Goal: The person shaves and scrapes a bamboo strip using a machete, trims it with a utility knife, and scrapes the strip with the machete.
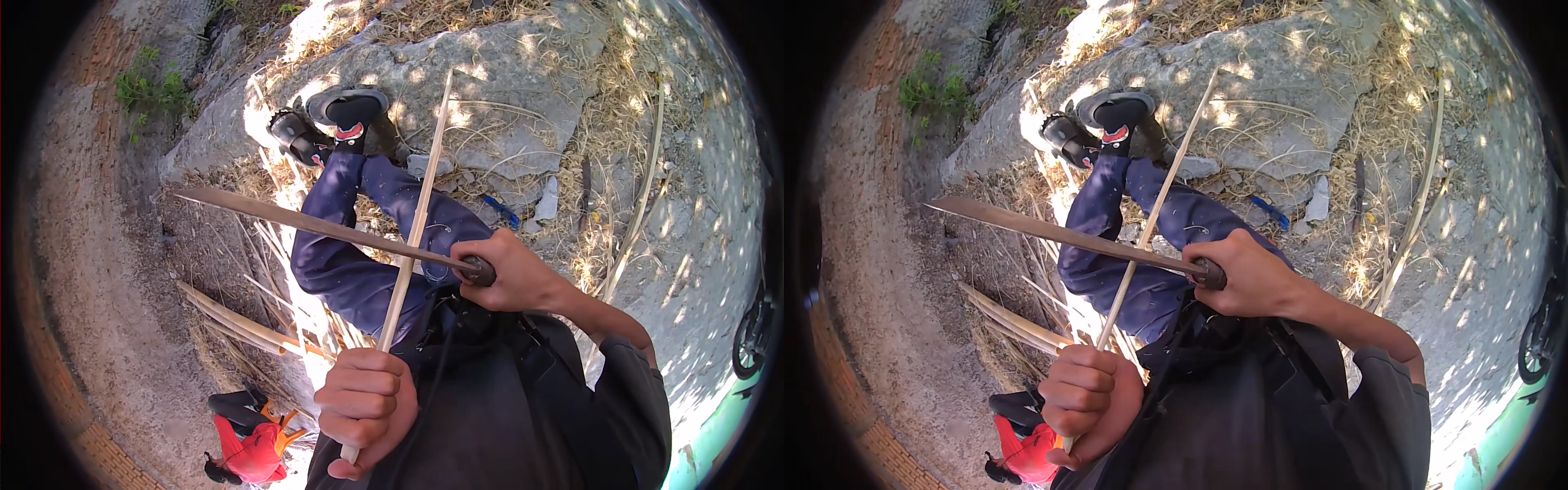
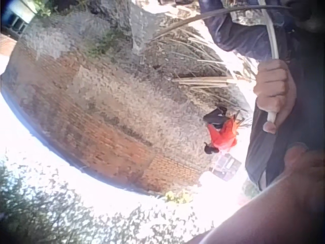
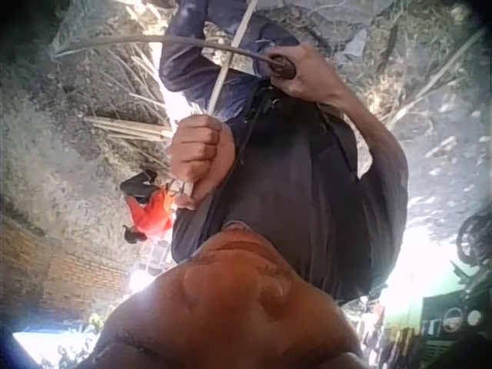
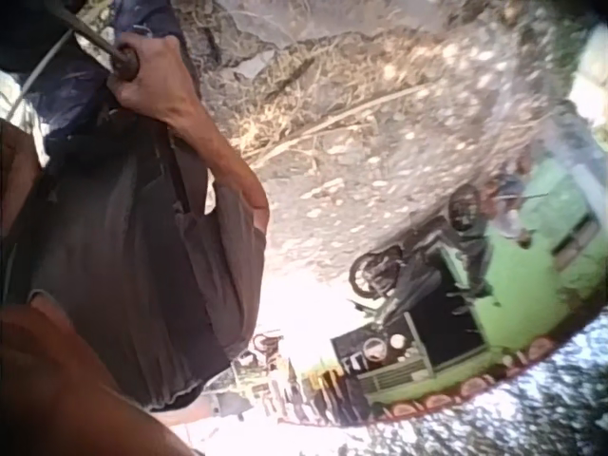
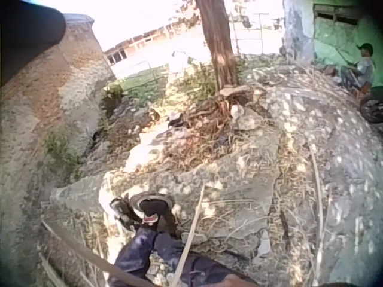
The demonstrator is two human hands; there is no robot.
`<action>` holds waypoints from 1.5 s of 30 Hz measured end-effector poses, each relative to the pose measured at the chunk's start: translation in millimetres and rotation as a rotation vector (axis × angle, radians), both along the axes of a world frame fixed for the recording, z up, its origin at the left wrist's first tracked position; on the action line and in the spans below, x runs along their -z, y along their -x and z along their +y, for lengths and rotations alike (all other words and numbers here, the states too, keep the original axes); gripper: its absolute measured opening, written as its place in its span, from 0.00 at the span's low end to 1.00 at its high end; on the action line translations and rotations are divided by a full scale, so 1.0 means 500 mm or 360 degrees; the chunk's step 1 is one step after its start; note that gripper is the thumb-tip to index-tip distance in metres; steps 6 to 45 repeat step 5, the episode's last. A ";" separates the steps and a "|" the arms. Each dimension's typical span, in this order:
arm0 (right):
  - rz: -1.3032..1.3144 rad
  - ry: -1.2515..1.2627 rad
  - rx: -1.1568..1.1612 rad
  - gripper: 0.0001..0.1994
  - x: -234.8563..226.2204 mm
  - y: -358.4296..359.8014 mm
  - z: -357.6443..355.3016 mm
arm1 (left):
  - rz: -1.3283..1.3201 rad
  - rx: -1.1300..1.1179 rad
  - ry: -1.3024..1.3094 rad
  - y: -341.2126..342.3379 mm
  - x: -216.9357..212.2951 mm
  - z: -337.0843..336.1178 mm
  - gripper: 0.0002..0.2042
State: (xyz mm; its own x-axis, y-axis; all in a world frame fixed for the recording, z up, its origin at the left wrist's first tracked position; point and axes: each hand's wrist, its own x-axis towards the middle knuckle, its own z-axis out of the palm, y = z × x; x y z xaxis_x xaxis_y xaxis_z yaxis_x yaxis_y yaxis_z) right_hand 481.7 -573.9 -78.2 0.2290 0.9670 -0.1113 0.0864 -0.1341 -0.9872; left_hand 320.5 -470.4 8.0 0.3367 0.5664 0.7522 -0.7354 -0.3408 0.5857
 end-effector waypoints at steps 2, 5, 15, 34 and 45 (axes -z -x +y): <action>-0.0034 -0.0024 0.0024 0.11 -0.016 0.003 0.002 | 0.0029 -0.0057 0.0041 0.006 -0.001 0.000 0.36; -0.0025 -0.0044 -0.0071 0.12 -0.038 0.008 -0.003 | 0.0064 -0.0093 0.0053 0.006 -0.003 0.000 0.33; -0.0025 -0.0044 -0.0071 0.12 -0.038 0.008 -0.003 | 0.0064 -0.0093 0.0053 0.006 -0.003 0.000 0.33; -0.0025 -0.0044 -0.0071 0.12 -0.038 0.008 -0.003 | 0.0064 -0.0093 0.0053 0.006 -0.003 0.000 0.33; -0.0025 -0.0044 -0.0071 0.12 -0.038 0.008 -0.003 | 0.0064 -0.0093 0.0053 0.006 -0.003 0.000 0.33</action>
